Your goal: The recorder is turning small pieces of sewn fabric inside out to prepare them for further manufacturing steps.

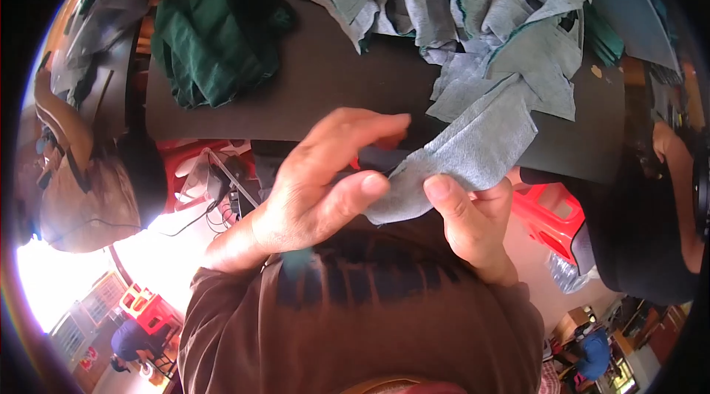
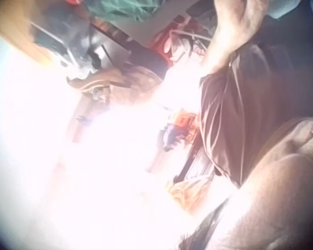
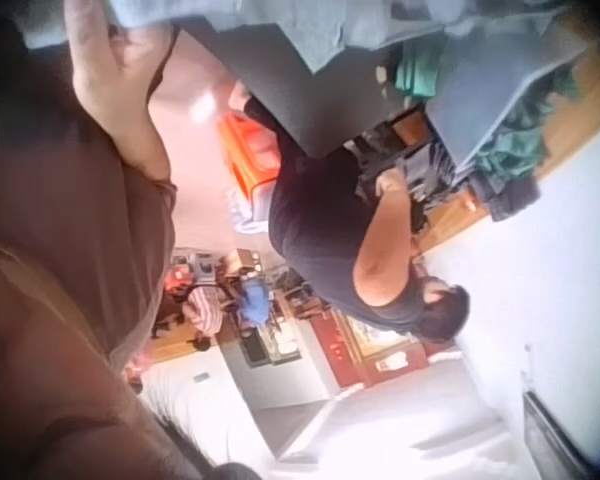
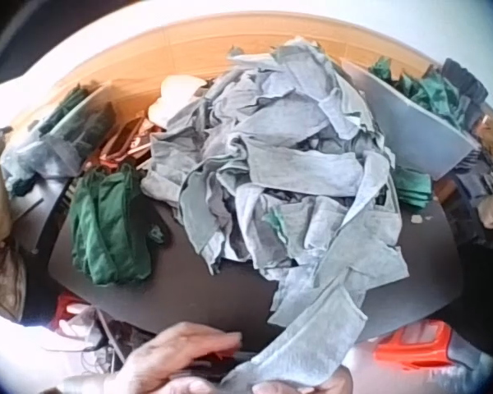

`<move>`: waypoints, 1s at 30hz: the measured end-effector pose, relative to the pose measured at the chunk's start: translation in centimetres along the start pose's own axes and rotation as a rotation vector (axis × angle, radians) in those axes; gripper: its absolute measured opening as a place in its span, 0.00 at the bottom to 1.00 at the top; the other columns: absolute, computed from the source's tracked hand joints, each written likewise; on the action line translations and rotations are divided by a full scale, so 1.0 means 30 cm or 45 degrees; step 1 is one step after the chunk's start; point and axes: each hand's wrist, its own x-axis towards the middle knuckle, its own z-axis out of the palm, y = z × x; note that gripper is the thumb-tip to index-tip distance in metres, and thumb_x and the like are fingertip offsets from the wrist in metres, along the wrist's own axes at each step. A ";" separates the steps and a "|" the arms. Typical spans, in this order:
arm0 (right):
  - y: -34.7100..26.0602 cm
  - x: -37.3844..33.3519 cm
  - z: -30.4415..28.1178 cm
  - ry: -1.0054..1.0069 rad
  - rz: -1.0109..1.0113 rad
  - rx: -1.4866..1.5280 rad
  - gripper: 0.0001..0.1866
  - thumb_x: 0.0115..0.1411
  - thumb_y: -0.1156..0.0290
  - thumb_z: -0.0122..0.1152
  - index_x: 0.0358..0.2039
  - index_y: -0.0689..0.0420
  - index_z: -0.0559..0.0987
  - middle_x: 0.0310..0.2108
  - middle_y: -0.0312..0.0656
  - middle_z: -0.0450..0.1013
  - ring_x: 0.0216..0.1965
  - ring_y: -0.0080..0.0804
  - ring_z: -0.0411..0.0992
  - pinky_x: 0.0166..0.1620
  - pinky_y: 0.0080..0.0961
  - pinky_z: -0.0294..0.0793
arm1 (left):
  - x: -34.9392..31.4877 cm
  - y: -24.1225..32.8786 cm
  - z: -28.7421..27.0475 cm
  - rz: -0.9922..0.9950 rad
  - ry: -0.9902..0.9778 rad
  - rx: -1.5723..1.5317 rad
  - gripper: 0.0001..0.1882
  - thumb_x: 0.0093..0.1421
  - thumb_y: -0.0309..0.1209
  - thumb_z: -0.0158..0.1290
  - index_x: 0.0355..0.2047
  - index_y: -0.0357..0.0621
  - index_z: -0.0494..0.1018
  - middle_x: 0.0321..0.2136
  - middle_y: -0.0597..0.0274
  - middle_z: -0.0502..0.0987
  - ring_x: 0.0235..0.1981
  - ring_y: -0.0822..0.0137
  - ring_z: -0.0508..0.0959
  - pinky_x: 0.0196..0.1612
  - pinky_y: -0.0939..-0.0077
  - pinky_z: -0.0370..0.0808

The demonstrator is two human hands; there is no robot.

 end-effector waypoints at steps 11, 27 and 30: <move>0.024 0.009 -0.001 -0.058 -0.154 -0.085 0.09 0.55 0.81 0.57 0.38 0.64 0.74 0.36 0.40 0.74 0.36 0.21 0.71 0.40 0.17 0.68 | -0.011 -0.034 0.015 0.100 0.031 0.154 0.07 0.48 0.21 0.56 0.29 0.38 0.70 0.24 0.57 0.71 0.25 0.57 0.71 0.29 0.69 0.67; 0.011 0.000 0.047 -0.087 -0.014 -0.319 0.06 0.54 0.77 0.60 0.30 0.64 0.73 0.26 0.38 0.70 0.26 0.20 0.64 0.31 0.15 0.63 | -0.052 -0.028 0.031 -0.312 0.103 -0.285 0.11 0.45 0.21 0.60 0.23 0.42 0.67 0.20 0.68 0.66 0.21 0.74 0.67 0.24 0.79 0.64; 0.009 0.004 0.042 -0.144 0.044 -0.357 0.05 0.55 0.76 0.60 0.29 0.64 0.73 0.26 0.36 0.70 0.25 0.18 0.64 0.30 0.15 0.63 | -0.068 -0.032 0.031 -0.366 0.088 -0.128 0.10 0.45 0.21 0.59 0.23 0.42 0.67 0.20 0.67 0.67 0.22 0.74 0.68 0.25 0.80 0.65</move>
